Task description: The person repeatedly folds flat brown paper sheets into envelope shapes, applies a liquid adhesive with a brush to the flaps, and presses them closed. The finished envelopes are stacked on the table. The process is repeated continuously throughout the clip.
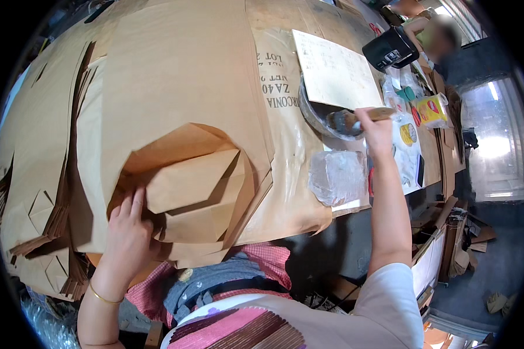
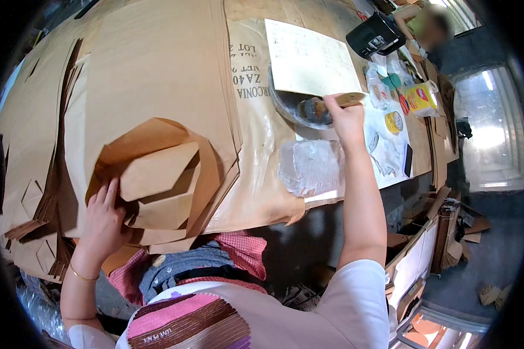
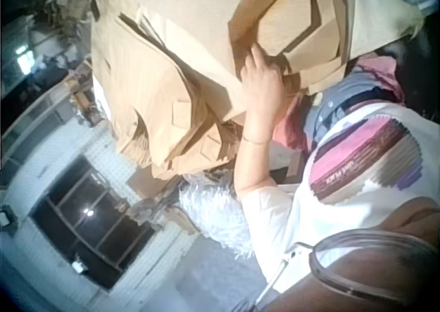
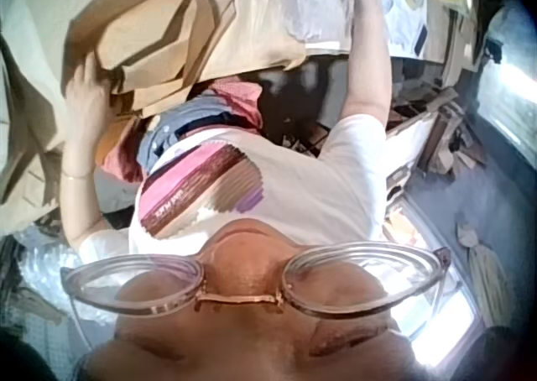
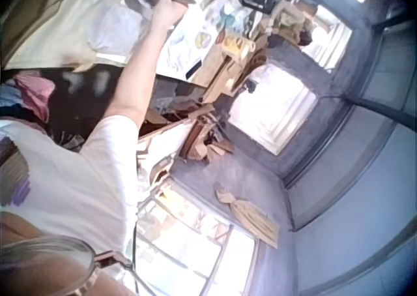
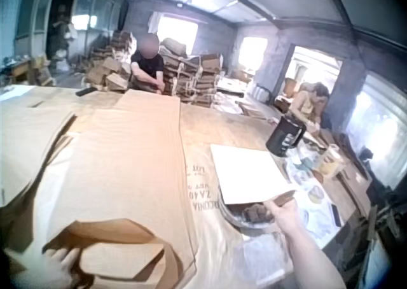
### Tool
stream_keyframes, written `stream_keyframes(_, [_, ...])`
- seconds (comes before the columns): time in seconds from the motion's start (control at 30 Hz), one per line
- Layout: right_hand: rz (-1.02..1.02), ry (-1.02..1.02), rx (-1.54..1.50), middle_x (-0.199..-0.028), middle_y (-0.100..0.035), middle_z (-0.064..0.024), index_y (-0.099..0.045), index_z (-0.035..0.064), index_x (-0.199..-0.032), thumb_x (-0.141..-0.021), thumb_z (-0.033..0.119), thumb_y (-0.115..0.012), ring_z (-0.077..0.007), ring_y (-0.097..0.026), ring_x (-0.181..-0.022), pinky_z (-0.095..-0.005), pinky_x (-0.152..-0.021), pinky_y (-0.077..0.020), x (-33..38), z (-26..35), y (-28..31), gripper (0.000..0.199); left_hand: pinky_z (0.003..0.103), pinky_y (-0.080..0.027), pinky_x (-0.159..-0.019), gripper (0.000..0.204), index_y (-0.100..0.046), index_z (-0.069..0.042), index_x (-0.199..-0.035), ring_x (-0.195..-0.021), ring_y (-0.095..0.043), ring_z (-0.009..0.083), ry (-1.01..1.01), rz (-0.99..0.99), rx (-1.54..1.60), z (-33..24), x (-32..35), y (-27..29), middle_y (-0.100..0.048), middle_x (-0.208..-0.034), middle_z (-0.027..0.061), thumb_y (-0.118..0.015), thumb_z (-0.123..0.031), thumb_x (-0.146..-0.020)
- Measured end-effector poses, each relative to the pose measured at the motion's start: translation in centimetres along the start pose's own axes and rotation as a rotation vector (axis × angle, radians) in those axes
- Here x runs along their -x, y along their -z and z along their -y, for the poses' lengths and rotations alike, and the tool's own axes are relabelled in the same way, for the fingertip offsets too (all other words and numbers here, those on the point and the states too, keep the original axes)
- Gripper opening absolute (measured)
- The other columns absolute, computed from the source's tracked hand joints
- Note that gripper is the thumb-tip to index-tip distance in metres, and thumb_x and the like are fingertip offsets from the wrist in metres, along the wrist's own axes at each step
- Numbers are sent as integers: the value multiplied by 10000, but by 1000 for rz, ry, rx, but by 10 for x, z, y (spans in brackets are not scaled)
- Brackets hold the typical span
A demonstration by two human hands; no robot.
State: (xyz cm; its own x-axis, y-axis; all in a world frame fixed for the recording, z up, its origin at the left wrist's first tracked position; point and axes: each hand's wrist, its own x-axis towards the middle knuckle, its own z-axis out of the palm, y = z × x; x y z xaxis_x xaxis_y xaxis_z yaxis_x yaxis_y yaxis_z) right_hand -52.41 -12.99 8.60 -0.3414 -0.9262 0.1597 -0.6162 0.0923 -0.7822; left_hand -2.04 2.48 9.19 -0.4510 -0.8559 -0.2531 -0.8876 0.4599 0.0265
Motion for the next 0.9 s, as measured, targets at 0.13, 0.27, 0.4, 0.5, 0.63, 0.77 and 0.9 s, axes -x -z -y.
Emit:
stream_keyframes(0.13, [158,17,-133,-792,-684,-17,-714,5,-908,-824,121,-734,-110,-591,-727,-241,-668,-466,22,38,30,145,446,-382,-1048,857,-563,37,-1169,-1281,-401,428,205,-32,135,-10,-4,18,-324,-1434,293,-900,-264,-441])
stream_keyframes(0.27, [638,227,179,-898,-692,-15,-721,31,-1010,-797,168,-751,-114,-596,-814,-252,-717,-462,9,40,52,255,446,-352,-1095,1198,-372,8,-1370,-1309,-365,446,314,-26,229,-15,-14,29,-286,-1445,304,-948,-295,-364])
stream_keyframes(0.4, [487,-63,0,-758,-648,-9,-726,63,-975,-848,171,-692,-70,-556,-700,-207,-613,-423,-14,30,74,170,449,-359,-1085,1211,-346,1,-1388,-1308,-363,450,308,16,318,-12,-20,31,-291,-1435,309,-945,-290,-377])
stream_keyframes(0.5, [431,-161,-439,-663,-586,14,-691,32,-941,-867,177,-668,-34,-450,-546,-191,-492,-323,-32,6,78,165,453,-352,-1086,1213,-308,-13,-1416,-1312,-349,463,275,32,482,2,-23,25,-304,-1426,305,-940,-249,-408])
stream_keyframes(0.63, [32,-90,-963,-835,-599,-11,-616,21,-949,-917,182,-554,-39,-347,-468,-194,-440,-237,64,79,1,176,458,-314,-1111,1226,-217,-66,-1469,-1330,-310,473,220,-37,704,19,-17,12,-323,-1424,280,-918,-177,-469])
stream_keyframes(0.77, [390,154,-569,-870,-666,-67,-655,19,-903,-878,80,-631,-68,-588,-700,-209,-594,-476,194,174,-102,71,470,-349,-1086,1248,-136,-92,-1496,-1314,-322,473,81,-161,765,31,-8,-7,-335,-1382,287,-907,-144,-516])
stream_keyframes(0.9, [632,36,-646,-733,-619,-12,-642,18,-860,-881,78,-631,-74,-554,-675,-241,-609,-455,218,186,-209,64,461,-304,-1114,1241,-152,-85,-1496,-1336,-303,441,108,-120,856,31,-9,-8,-323,-1421,253,-906,-165,-513])
